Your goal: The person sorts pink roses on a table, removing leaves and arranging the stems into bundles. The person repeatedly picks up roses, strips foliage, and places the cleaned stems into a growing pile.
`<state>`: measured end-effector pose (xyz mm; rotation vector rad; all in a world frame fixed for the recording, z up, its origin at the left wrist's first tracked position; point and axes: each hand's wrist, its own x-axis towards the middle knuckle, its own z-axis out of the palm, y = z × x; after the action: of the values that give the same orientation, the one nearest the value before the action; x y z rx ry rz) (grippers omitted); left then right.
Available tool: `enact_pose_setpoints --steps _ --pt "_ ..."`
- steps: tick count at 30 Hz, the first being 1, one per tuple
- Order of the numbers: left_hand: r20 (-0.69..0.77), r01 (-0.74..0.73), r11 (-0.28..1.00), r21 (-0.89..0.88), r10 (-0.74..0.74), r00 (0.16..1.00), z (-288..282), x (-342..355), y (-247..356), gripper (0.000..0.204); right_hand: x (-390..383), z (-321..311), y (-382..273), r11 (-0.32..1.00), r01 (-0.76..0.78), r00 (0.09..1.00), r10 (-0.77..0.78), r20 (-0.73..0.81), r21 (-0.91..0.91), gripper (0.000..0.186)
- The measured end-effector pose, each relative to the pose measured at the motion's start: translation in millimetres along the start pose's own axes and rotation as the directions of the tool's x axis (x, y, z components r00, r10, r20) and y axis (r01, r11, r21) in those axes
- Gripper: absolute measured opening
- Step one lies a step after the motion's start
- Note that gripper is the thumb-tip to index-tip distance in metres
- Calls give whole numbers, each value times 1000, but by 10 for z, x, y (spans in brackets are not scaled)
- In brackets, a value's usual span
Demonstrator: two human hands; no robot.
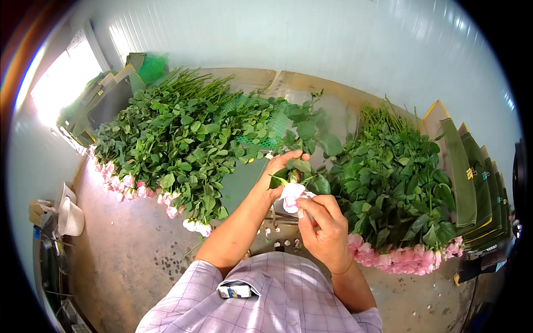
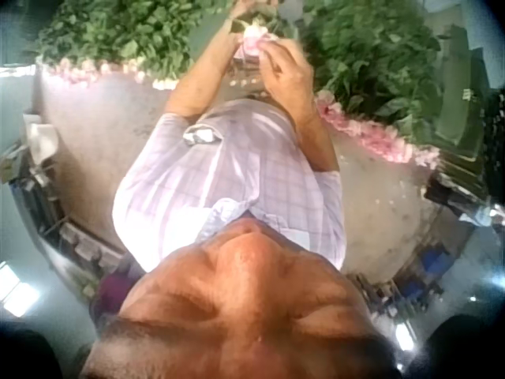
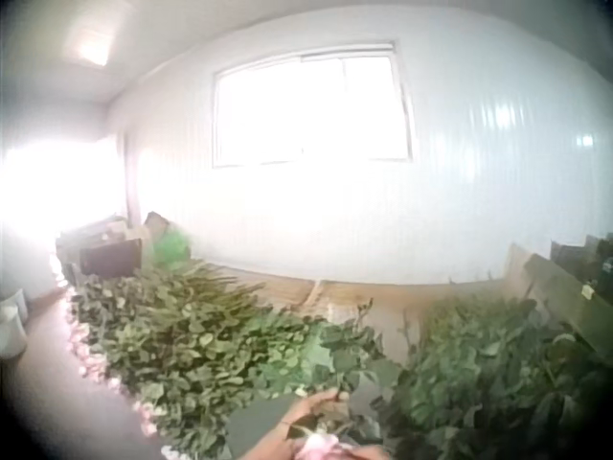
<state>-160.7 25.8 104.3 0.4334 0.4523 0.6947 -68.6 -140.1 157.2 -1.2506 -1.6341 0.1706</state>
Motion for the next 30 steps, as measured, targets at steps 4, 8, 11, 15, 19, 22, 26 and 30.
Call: enact_pose_setpoints --steps 4,8,11,15,19,22,26,30 --pt "13 -16 998 68 15 1000 -64 2 95 17 58 93 -70 999 -30 999 31 19 -33 25" --pt "-6 -53 993 109 54 999 -165 8 163 18 106 185 -120 996 -29 997 35 70 -88 28" --pt "-44 -65 990 126 71 997 -192 9 192 18 131 232 -114 990 13 995 2 104 -138 27" --pt "3 -23 986 166 23 1000 -300 18 250 19 152 271 -92 981 53 990 -28 136 -186 24" --pt "-13 -14 994 112 16 1000 -349 34 252 22 186 303 -105 983 39 992 -16 128 -177 23" --pt "15 -12 998 58 11 1000 -358 26 241 23 200 316 -133 987 7 993 12 115 -162 23" --pt "48 -23 1000 3 22 999 -370 37 203 26 177 354 -168 994 -48 996 55 68 -102 20" --pt "65 -47 999 -12 47 997 -363 34 158 25 129 351 -182 995 -71 996 75 56 -64 17"
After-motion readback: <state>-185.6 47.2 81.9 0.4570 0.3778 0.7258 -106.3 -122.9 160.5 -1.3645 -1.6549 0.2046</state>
